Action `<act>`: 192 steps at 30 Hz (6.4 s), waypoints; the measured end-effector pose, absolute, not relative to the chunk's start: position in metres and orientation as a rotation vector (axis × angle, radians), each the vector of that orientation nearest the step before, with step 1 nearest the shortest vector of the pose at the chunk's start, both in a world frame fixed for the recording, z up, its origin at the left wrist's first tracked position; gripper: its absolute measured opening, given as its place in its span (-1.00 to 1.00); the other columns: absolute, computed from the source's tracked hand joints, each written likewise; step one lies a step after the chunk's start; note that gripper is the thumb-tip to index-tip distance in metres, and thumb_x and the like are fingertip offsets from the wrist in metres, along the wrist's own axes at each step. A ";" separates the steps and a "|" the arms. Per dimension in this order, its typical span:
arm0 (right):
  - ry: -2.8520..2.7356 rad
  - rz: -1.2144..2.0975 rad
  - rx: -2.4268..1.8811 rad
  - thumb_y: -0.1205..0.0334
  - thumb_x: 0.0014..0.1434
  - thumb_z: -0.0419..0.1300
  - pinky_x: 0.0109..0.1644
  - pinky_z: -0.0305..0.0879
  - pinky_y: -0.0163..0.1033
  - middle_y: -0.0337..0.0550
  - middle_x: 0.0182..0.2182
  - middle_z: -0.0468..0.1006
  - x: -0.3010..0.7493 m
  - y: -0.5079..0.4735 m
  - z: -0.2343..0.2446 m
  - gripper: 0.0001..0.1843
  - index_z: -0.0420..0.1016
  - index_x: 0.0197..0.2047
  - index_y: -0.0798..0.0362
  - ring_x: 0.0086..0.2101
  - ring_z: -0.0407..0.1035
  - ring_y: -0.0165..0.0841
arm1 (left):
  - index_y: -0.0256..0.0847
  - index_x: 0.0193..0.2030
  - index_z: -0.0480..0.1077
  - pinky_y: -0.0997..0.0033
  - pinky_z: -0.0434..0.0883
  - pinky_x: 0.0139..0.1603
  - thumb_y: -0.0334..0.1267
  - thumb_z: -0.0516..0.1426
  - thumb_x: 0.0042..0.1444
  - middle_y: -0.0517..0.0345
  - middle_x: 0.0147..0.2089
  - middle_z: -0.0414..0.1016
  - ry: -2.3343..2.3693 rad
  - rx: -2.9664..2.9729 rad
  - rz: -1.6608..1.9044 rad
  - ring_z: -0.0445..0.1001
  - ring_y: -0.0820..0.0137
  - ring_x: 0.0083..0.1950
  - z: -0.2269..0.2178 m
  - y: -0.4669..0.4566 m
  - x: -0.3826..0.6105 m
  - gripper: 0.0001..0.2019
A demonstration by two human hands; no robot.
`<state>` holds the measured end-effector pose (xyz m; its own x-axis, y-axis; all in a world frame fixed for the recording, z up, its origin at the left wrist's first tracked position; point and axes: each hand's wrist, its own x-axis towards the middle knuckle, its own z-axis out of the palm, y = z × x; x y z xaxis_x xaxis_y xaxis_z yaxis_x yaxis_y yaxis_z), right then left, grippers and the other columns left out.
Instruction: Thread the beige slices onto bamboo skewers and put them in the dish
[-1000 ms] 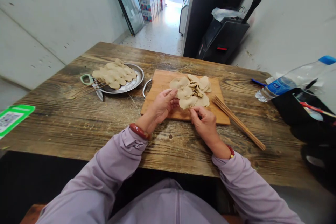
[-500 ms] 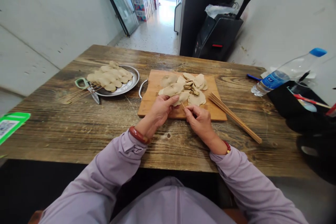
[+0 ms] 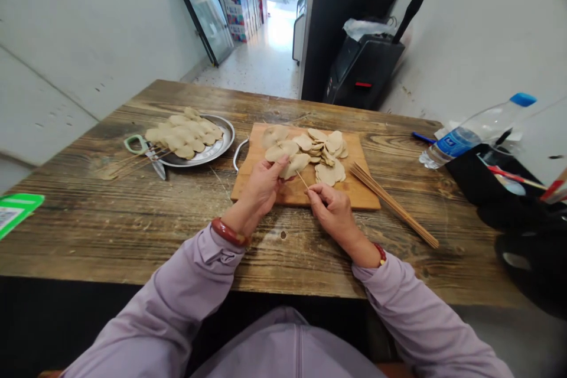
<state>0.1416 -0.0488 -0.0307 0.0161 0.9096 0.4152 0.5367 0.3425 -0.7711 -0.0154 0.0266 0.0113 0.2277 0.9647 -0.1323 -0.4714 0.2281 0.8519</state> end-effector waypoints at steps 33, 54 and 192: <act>-1.607 0.500 -1.348 0.13 0.37 0.09 -0.46 0.20 -0.30 -0.36 -0.69 0.37 0.136 -0.053 -0.035 -0.72 0.45 -0.36 0.01 -0.64 0.28 -0.42 | -0.29 -0.23 0.65 0.36 0.50 -0.04 -0.06 0.51 -0.20 0.07 -0.29 0.67 0.762 0.813 1.204 0.60 0.36 -0.25 -0.001 0.013 -0.004 -0.57; -1.578 0.489 -1.348 0.10 0.36 0.08 -0.44 0.20 -0.29 -0.36 -0.69 0.37 0.140 -0.053 -0.032 -0.70 0.45 -0.37 0.01 -0.65 0.26 -0.43 | -0.25 -0.24 0.56 0.47 0.45 -0.28 0.09 0.43 -0.05 0.12 -0.30 0.63 0.802 0.776 1.226 0.55 0.43 -0.34 0.006 0.031 -0.020 -0.56; -1.085 0.446 -1.335 0.01 0.25 0.16 -0.49 0.16 -0.31 -0.38 -0.64 0.37 0.183 -0.030 -0.013 -0.71 0.55 -0.23 0.05 -0.62 0.24 -0.45 | -0.17 -0.23 0.67 0.20 0.37 0.18 -0.27 0.28 0.08 -0.05 -0.07 0.62 1.241 2.352 0.872 0.52 0.14 0.05 0.001 0.118 0.008 -0.85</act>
